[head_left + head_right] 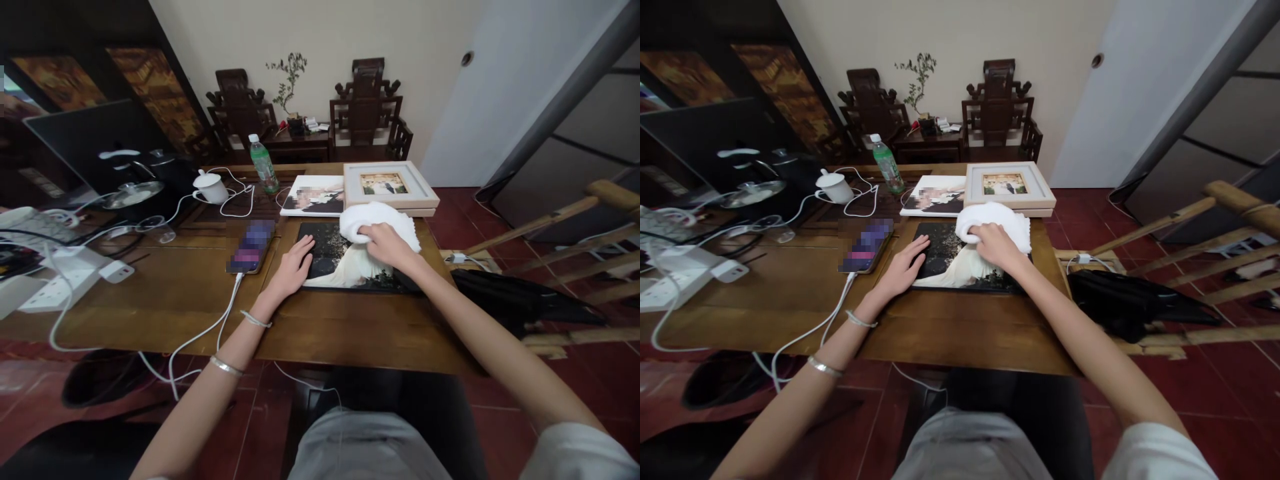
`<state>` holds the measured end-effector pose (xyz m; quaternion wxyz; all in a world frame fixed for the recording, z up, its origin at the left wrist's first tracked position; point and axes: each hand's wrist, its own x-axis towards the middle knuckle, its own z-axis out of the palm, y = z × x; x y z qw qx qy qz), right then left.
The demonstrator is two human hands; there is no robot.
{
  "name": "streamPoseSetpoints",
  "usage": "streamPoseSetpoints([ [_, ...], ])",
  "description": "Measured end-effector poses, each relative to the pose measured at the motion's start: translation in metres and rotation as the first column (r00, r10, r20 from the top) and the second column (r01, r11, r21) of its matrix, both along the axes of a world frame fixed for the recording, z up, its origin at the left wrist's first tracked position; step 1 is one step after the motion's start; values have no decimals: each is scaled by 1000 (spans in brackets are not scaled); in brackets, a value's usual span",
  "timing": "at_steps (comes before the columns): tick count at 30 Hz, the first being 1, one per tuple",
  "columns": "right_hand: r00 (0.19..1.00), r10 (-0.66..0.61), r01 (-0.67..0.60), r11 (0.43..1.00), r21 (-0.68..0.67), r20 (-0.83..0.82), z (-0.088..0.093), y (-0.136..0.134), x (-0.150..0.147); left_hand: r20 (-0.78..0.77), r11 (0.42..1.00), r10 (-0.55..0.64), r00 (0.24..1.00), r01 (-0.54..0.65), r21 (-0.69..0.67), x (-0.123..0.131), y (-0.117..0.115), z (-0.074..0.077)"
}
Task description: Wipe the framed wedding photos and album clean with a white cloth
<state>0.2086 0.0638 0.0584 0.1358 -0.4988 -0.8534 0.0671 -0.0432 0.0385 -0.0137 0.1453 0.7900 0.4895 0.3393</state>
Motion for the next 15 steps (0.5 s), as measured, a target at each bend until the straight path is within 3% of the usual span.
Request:
streamPoseSetpoints([
  [6,995,34,-33,999,-8,97,-4,-75,-1,-10,1000,3,1000,-3,-14,1,-1,1],
  [10,985,132,-127,990,-55,108,-2,-125,-2,-10,1000,2,1000,-2,-23,2,-2,2],
  [15,979,172,-163,983,-88,105,6,-142,-7,6,1000,8,1000,-8,-21,2,-1,1],
])
